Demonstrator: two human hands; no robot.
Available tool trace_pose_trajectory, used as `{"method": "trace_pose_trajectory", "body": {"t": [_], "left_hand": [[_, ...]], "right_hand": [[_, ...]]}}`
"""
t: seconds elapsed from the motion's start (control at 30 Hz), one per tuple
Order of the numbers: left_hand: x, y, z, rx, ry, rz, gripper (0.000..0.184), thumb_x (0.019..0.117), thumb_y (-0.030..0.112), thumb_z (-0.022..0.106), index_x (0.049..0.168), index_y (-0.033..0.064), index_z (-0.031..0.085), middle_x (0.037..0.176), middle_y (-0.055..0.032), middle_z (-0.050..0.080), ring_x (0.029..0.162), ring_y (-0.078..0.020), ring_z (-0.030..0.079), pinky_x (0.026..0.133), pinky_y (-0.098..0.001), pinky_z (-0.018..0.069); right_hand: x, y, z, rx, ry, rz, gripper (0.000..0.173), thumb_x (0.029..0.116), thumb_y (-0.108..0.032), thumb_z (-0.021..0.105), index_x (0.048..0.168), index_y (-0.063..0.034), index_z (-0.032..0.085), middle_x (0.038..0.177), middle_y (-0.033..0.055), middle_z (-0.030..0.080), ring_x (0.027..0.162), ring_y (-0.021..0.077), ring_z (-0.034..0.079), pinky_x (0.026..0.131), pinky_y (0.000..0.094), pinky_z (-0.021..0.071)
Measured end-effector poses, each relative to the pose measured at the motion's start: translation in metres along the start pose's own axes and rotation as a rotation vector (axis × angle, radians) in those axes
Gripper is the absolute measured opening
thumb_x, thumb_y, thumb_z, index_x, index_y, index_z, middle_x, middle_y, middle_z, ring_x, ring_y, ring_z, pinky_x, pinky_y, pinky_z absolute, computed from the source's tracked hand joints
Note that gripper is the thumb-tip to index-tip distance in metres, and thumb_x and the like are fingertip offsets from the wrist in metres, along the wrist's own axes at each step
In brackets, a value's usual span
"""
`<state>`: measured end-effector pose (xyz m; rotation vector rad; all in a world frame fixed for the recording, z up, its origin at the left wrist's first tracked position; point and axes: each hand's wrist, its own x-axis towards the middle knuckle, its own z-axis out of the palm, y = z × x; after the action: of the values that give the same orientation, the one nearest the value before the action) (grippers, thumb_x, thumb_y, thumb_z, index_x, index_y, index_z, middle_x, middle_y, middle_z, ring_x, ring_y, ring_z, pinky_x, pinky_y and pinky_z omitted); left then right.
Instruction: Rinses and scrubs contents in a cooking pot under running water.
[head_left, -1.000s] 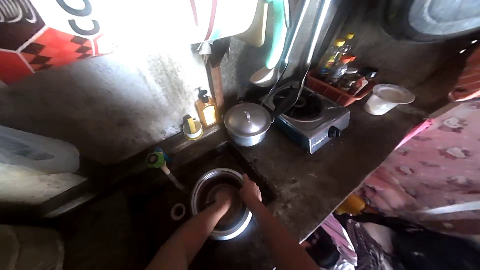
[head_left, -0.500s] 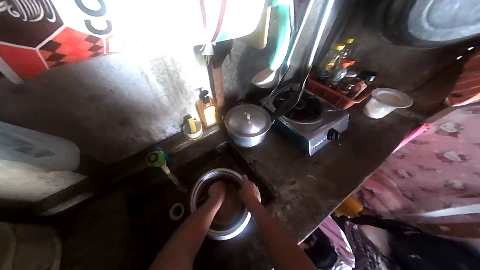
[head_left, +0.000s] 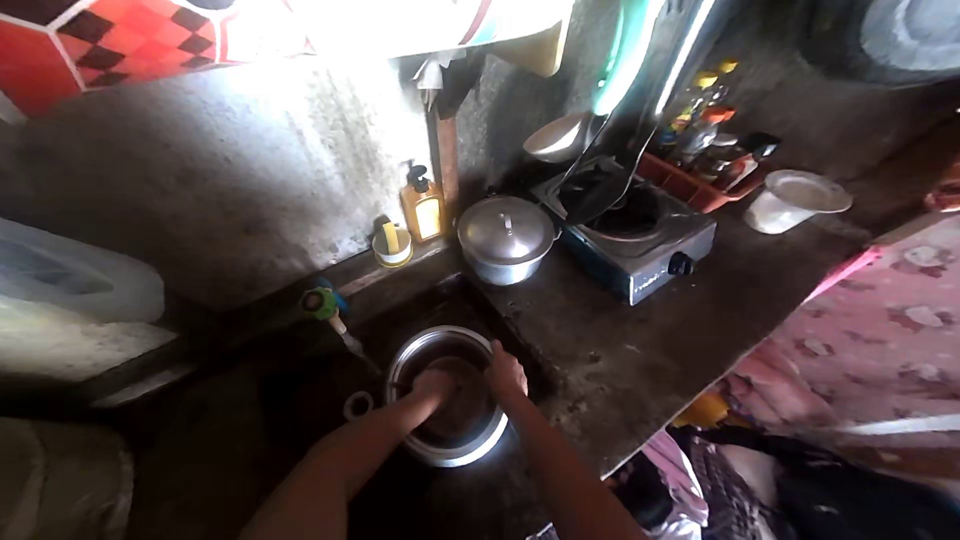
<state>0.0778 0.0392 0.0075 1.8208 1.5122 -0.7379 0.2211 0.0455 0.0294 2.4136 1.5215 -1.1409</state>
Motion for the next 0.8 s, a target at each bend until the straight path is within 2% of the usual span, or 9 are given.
{"method": "trace_pose_trajectory", "body": {"t": [0.07,0.13,0.2,0.3,0.43,0.5,0.6,0.7,0.8], "left_hand": [[0.0,0.0,-0.002,-0.017,0.009,-0.052,0.033,0.1059,0.018,0.049,0.13,-0.0001,0.063,0.138,-0.0245,0.06,0.128,-0.0443,0.057,0.098,-0.0645,0.0498],[-0.01,0.004,0.011,-0.011,-0.049,0.022,0.035,0.1047,0.019,0.054,0.133,-0.0007,0.061,0.139,-0.0268,0.058,0.129,-0.0469,0.055,0.099,-0.0676,0.0466],[-0.008,0.003,0.021,0.047,-0.076,0.071,0.034,0.1033,0.018,0.056,0.132,0.0008,0.062,0.137,-0.0273,0.059,0.127,-0.0483,0.056,0.096,-0.07,0.0474],[-0.003,0.0,0.009,0.017,-0.033,0.02,0.034,0.1059,0.017,0.05,0.134,0.0026,0.061,0.138,-0.0247,0.059,0.128,-0.046,0.057,0.096,-0.0674,0.0491],[-0.014,-0.003,0.026,0.048,-0.11,0.094,0.038,0.1029,0.02,0.057,0.135,-0.0007,0.059,0.137,-0.028,0.059,0.128,-0.0483,0.055,0.098,-0.0693,0.0455],[-0.013,-0.004,0.027,0.077,-0.12,0.101,0.038,0.1041,0.026,0.055,0.133,0.0019,0.061,0.134,-0.0268,0.061,0.126,-0.0477,0.057,0.096,-0.0702,0.0463],[0.004,0.0,0.026,0.061,-0.093,0.079,0.036,0.1057,0.025,0.052,0.132,0.0027,0.062,0.137,-0.0257,0.059,0.127,-0.0476,0.057,0.096,-0.0704,0.0474],[0.004,0.004,0.027,0.067,-0.102,0.088,0.035,0.104,0.025,0.055,0.129,0.0027,0.064,0.135,-0.0255,0.061,0.125,-0.0469,0.058,0.093,-0.0703,0.0484],[0.004,0.005,0.017,-0.004,-0.077,0.05,0.037,0.1054,0.021,0.052,0.135,0.001,0.059,0.141,-0.0262,0.056,0.129,-0.0469,0.055,0.097,-0.0692,0.0474]], "right_hand": [[0.0,0.0,0.003,-0.001,0.0,0.007,0.068,0.0958,-0.01,0.059,0.157,-0.0275,0.035,0.132,0.0176,0.066,0.119,0.0372,0.067,0.092,0.0562,0.0565],[0.001,0.0,0.001,-0.004,0.004,0.007,0.067,0.0961,-0.011,0.059,0.157,-0.0269,0.035,0.132,0.0179,0.066,0.119,0.0372,0.067,0.092,0.0567,0.0562],[0.001,-0.001,0.001,-0.016,0.009,0.007,0.066,0.0962,-0.011,0.059,0.156,-0.0267,0.036,0.131,0.0177,0.066,0.118,0.0375,0.067,0.091,0.0561,0.0566],[-0.001,-0.001,0.002,-0.014,-0.002,0.01,0.067,0.0967,-0.01,0.058,0.157,-0.0272,0.034,0.132,0.0173,0.066,0.119,0.0369,0.066,0.092,0.0553,0.0563],[0.0,-0.001,0.0,-0.025,0.009,0.013,0.068,0.0968,-0.011,0.059,0.158,-0.0278,0.034,0.133,0.017,0.066,0.12,0.0364,0.066,0.093,0.055,0.056],[-0.001,-0.001,0.0,-0.025,0.011,0.011,0.068,0.0965,-0.012,0.059,0.158,-0.0275,0.034,0.132,0.0171,0.066,0.12,0.0361,0.066,0.093,0.0549,0.0562],[0.001,-0.001,0.002,-0.029,0.013,0.014,0.068,0.0966,-0.01,0.059,0.157,-0.0278,0.034,0.132,0.017,0.066,0.12,0.0361,0.067,0.093,0.055,0.0564],[0.001,-0.002,0.003,-0.03,0.018,0.019,0.067,0.0969,-0.01,0.059,0.157,-0.0278,0.035,0.131,0.017,0.066,0.119,0.0362,0.067,0.093,0.0552,0.0565],[-0.002,-0.002,0.004,-0.017,0.02,0.025,0.067,0.097,-0.011,0.059,0.158,-0.0271,0.035,0.132,0.0175,0.066,0.119,0.0362,0.067,0.093,0.0553,0.056]]}}
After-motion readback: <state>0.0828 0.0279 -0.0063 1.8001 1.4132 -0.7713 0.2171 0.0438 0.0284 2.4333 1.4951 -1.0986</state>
